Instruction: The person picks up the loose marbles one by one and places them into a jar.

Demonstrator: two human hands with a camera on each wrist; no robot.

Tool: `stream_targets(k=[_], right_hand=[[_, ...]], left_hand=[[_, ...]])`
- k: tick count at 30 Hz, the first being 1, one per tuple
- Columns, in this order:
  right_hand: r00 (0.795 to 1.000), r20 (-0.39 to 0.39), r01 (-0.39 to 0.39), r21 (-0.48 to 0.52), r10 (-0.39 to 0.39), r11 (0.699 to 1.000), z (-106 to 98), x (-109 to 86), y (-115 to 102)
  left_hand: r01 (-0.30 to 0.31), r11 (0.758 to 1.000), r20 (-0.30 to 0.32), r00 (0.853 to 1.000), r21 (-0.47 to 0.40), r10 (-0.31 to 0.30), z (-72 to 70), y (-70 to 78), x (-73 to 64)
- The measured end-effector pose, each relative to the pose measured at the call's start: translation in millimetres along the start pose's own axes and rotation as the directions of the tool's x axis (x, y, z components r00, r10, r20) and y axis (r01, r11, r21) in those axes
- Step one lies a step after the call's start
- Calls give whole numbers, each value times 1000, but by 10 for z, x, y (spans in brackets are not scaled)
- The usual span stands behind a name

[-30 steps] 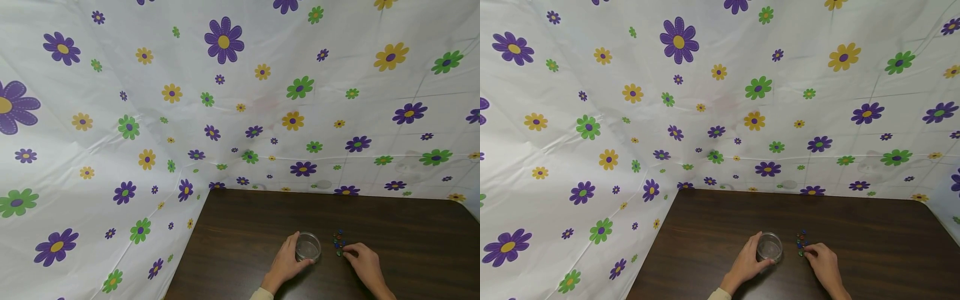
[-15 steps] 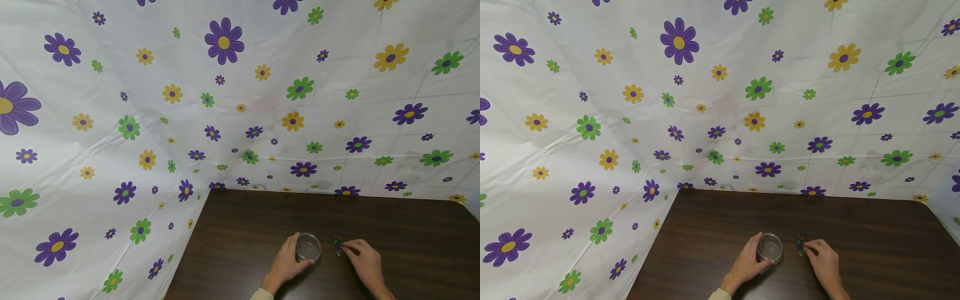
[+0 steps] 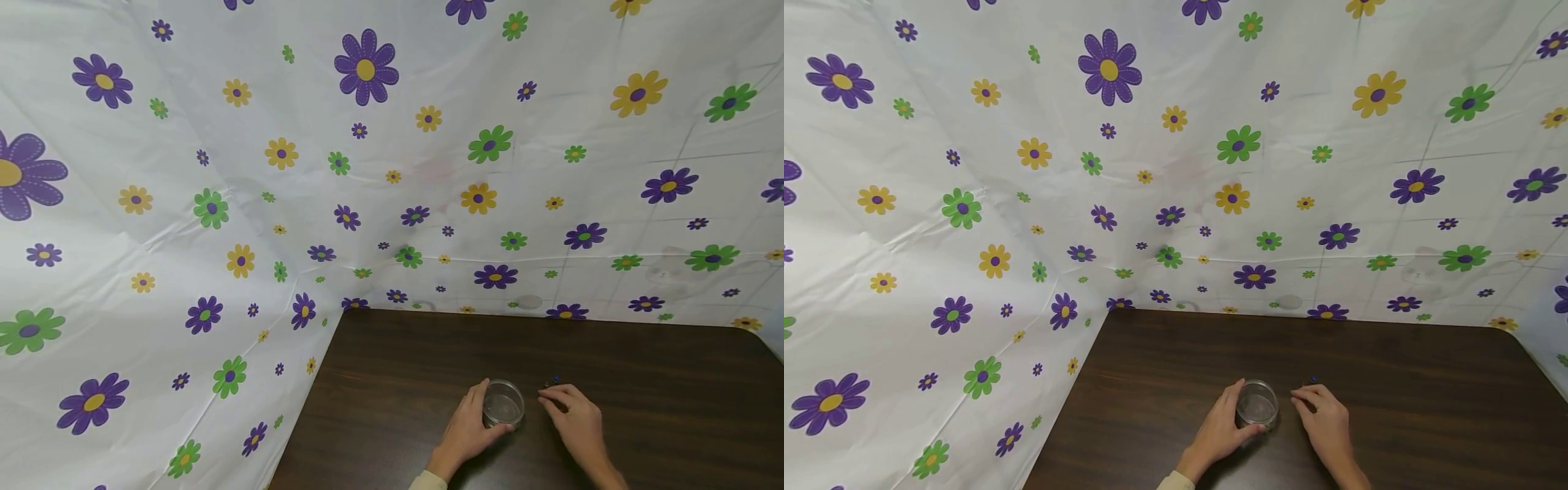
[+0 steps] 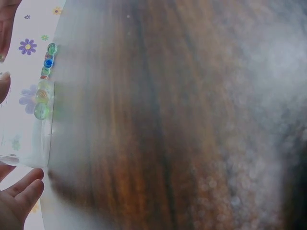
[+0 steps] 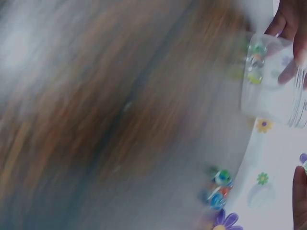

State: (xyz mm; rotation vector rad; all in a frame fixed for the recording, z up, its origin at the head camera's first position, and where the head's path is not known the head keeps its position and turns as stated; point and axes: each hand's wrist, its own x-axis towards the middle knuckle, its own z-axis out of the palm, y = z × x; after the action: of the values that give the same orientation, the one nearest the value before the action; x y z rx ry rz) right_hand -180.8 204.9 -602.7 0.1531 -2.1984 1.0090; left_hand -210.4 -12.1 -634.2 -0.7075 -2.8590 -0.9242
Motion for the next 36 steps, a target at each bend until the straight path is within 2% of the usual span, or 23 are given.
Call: stream_targets(k=[4, 10, 16, 20, 29, 36], right_hand=[[1000, 6, 28, 8, -28, 1000, 60, 3, -68], [999, 26, 29, 31, -30, 999, 167, 9, -130], [995, 21, 97, 50, -98, 994, 269, 3, -181], [990, 23, 134, 66, -136, 989, 324, -17, -185], [989, 23, 147, 51, -149, 988, 408, -74, -181], [978, -1, 207, 64, -208, 976, 449, -99, -186]], left_hand=[[0, 1000, 4, 1000, 0, 0, -2, 1, 2], [-5, 1000, -1, 1000, -9, 5, -4, -8, 7], [-26, 1000, -7, 1000, -5, 26, 5, -8, 10], [-31, 1000, -4, 1000, -4, 31, 7, -16, 7], [-4, 1000, 22, 1000, -28, 4, 2, -15, 11], [-17, 1000, 10, 1000, -23, 17, 12, -24, 12]])
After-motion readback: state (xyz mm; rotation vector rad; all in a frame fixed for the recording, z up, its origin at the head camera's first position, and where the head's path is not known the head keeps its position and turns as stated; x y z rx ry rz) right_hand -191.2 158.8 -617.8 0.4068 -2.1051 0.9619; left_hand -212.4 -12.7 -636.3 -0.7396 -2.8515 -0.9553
